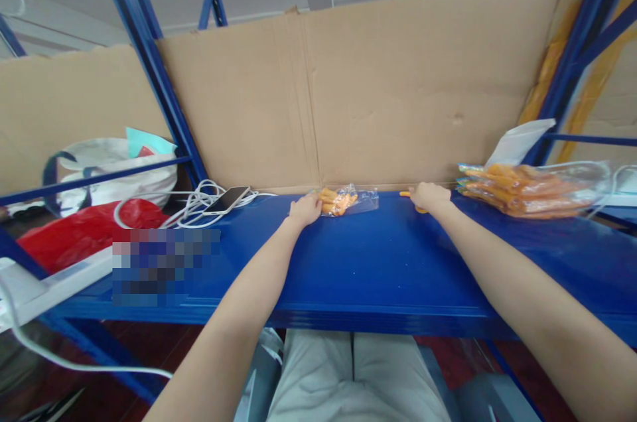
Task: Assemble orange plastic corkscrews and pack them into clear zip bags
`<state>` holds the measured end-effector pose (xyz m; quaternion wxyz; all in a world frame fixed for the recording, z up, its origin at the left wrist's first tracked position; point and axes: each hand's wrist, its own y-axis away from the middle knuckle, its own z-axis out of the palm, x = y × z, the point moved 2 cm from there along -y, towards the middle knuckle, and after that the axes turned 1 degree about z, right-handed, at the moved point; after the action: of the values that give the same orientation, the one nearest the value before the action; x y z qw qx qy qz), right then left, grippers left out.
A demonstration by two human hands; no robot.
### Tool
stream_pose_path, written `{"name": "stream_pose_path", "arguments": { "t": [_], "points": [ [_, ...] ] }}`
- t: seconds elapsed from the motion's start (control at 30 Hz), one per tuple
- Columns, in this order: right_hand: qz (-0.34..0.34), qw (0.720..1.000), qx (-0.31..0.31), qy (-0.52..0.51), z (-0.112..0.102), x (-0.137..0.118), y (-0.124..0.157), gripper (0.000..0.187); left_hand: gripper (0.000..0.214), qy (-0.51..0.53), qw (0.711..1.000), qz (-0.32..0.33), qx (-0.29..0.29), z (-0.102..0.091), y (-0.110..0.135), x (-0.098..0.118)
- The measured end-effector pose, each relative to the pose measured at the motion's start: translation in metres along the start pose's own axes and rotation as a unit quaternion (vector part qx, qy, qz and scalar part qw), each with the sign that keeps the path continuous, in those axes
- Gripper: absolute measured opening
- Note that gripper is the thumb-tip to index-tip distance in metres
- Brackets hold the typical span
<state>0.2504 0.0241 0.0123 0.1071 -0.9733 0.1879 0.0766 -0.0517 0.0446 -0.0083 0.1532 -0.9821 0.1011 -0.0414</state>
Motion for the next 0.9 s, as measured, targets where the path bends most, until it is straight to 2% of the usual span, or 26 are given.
{"name": "stream_pose_path", "arguments": {
  "t": [0.07,0.13,0.23,0.3,0.33,0.4,0.53,0.6,0.9],
  "points": [
    [-0.054,0.994,-0.057,-0.073,-0.003,-0.011,0.004,0.053,0.034,0.021,1.000,-0.014,0.003,0.002,-0.002,-0.007],
    [-0.100,0.986,-0.068,-0.110,-0.007,-0.019,0.009,0.054,0.033,0.043,0.999,-0.016,0.005,0.005,-0.004,-0.014],
    [-0.117,0.991,0.039,-0.052,-0.010,-0.022,0.015,0.037,0.033,0.067,0.998,-0.014,0.003,0.008,-0.007,-0.021],
    [-0.129,0.987,0.100,0.010,-0.008,-0.020,0.017,0.037,0.031,0.074,0.997,-0.011,0.001,0.009,-0.008,-0.022],
    [-0.141,0.983,0.110,0.033,-0.005,-0.019,0.017,0.041,0.031,0.076,0.997,-0.009,0.001,0.010,-0.008,-0.023],
    [-0.170,0.980,0.088,0.060,0.003,-0.015,0.013,0.046,0.029,0.079,0.997,-0.005,0.003,0.011,-0.009,-0.023],
    [-0.233,0.969,-0.031,0.076,0.021,-0.011,0.003,0.052,0.029,0.091,0.996,0.001,0.007,0.014,-0.010,-0.025],
    [-0.248,0.964,-0.061,0.078,0.025,-0.012,0.001,0.051,0.030,0.104,0.995,0.003,0.007,0.015,-0.012,-0.026],
    [-0.244,0.961,-0.048,0.123,0.019,-0.020,0.010,0.044,0.030,0.127,0.992,0.006,0.009,0.020,-0.016,-0.029]
  ]
}}
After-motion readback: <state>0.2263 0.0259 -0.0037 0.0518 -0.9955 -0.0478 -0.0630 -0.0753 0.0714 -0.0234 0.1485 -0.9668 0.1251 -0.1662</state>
